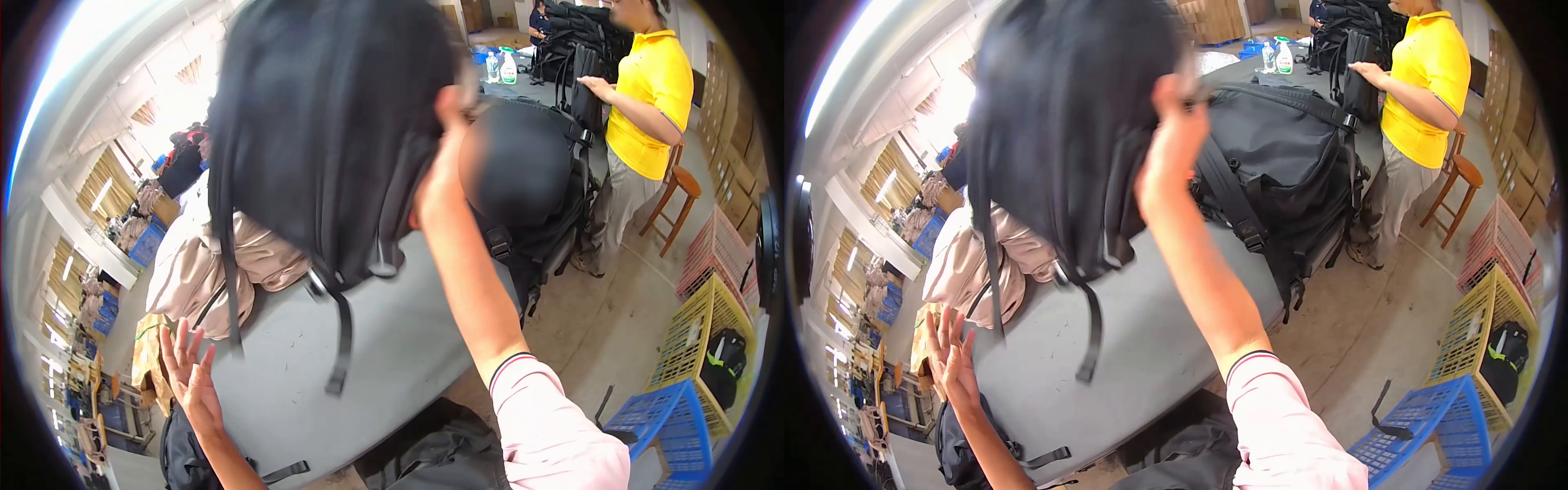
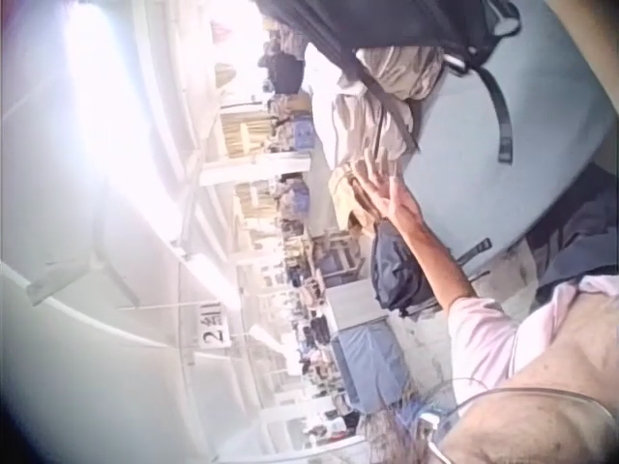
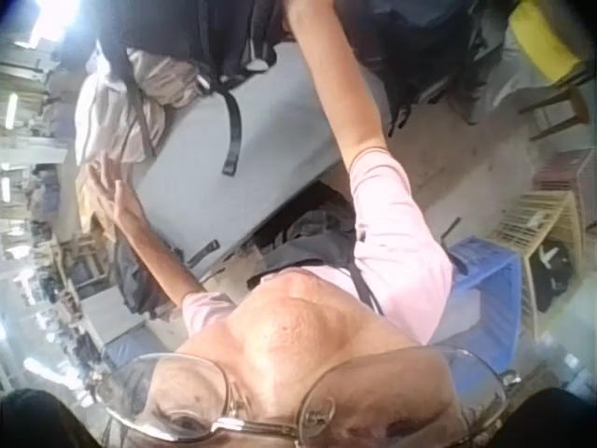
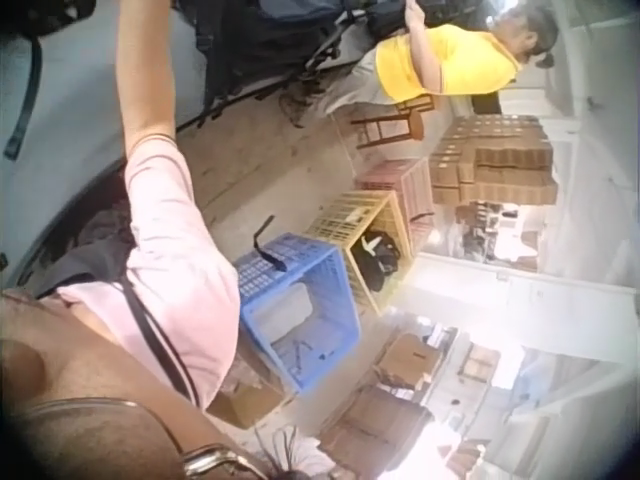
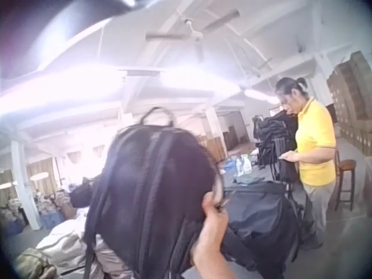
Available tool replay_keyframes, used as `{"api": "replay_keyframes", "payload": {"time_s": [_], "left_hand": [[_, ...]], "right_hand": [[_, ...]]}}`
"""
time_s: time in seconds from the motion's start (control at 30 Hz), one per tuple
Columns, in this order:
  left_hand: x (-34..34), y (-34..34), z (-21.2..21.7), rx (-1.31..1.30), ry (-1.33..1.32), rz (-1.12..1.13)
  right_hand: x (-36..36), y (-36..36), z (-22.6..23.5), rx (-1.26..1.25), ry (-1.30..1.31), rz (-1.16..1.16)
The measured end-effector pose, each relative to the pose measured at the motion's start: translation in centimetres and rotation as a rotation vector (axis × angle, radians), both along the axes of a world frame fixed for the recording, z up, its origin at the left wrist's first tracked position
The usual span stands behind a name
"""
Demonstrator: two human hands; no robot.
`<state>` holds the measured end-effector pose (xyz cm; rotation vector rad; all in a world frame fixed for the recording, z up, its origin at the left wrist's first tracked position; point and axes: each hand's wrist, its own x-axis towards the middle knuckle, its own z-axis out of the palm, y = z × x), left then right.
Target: Trim excess threads and inspect components of a black backpack using small snips.
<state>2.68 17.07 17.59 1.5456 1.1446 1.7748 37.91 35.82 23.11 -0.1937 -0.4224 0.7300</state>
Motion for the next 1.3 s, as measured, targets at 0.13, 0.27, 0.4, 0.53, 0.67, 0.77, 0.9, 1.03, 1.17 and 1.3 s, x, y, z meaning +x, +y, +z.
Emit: {"api": "replay_keyframes", "payload": {"time_s": [0.13,0.27,0.4,0.53,0.67,0.77,0.9,1.03,1.17,1.3], "left_hand": [[-2.6,-2.1,-2.8,-0.16,-0.079,0.006],[-5.0,-4.3,-5.7,-0.294,-0.187,0.124],[-7.8,-7.0,-7.9,-0.375,-0.223,0.26],[-12.5,-10.8,-9.3,-0.484,0.108,0.658],[-20.9,-16.6,-12.5,-0.41,0.939,1.124],[-22.7,-20.2,-10.8,-0.565,1.129,1.449],[-26.2,-25.0,-11.2,-0.875,1.131,1.47],[-27.8,-24.6,-11.9,-1.303,1.054,1.115],[-28.2,-23.7,-15.1,-1.12,1.308,1.213],[-28.9,-23.6,-12.4,-0.801,1.314,1.419]], "right_hand": [[3.9,3.0,-2.6,-0.062,0.265,-0.063],[5.0,7.7,-9.3,-0.346,0.234,-0.109],[5.1,12.5,-13.9,-0.558,0.065,-0.187],[4.9,17.9,-15.1,-0.512,-0.163,-0.169],[8.1,16.9,-18.6,-0.291,-0.245,0.299],[9.6,13.8,-20.2,-0.346,-0.498,0.269],[3.0,5.4,-20.6,-0.366,-0.662,0.326],[-0.2,1.1,-26.0,-0.529,-0.754,0.595],[-3.1,-4.4,-28.9,-0.656,-0.696,0.725],[-3.3,-8.6,-31.6,-0.677,-0.618,0.83]]}}
